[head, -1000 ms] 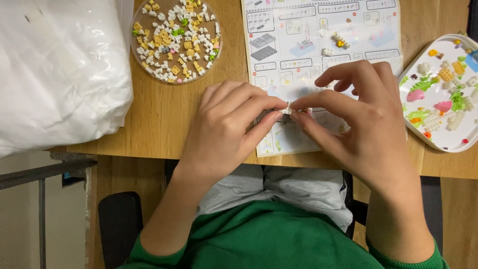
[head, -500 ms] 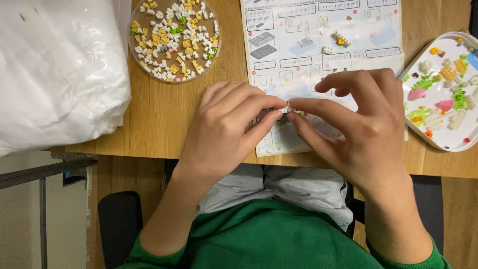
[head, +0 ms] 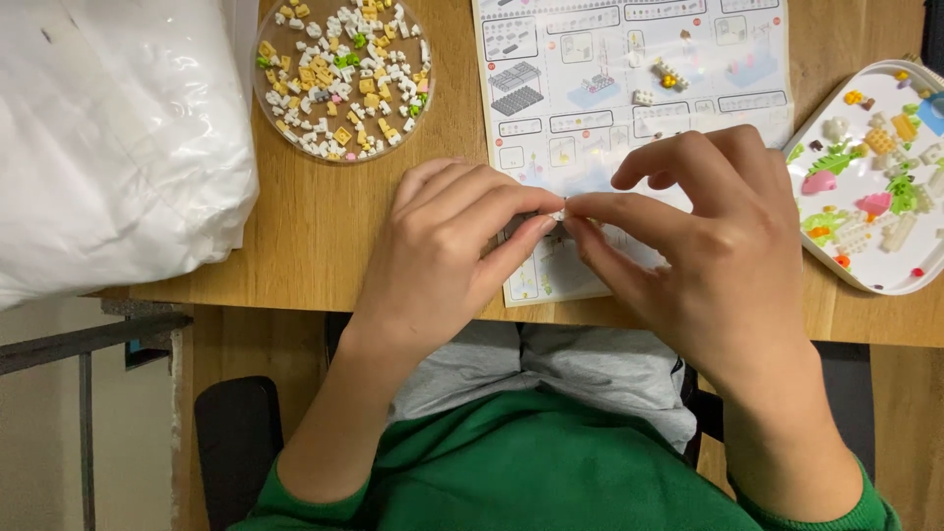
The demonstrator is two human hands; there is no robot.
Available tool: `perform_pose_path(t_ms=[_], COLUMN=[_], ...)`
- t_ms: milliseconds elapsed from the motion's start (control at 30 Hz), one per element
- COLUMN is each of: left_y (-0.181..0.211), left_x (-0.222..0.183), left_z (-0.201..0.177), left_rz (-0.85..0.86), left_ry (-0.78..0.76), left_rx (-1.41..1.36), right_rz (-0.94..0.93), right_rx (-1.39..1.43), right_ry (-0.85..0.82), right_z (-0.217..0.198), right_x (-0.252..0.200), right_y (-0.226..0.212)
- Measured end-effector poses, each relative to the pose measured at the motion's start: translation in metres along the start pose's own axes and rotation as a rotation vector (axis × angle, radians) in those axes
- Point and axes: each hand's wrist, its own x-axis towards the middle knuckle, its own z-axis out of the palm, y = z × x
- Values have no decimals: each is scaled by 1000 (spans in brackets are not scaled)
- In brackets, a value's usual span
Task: Assembling a micro-block toy set by following printed instructions on a desk.
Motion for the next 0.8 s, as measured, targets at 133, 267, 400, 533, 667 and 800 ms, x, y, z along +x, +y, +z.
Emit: perform_pose_path(t_ms=[133,267,400,533,667,800], left_y=[1,3,4,5,11,11], left_x=[1,1,2,2,6,10], left_z=[-1,-2,-3,-1,-2,0], left_rz=[4,-5,1,-23,-45,28], left_ry=[2,-24,-36,-55,-96,-77], left_rx=[-8,12,31,38,73,154], right_rz=[-19,55,143,170,158,147], right_rx=[-80,160,265,263,232,237], right_ry=[-15,-97,45,77,82,124], right_z=[-4,-14,-19,-16,-8,-4], right_x=[3,0,-22,-31,-30,-28], right_y=[1,8,28,41,45,47])
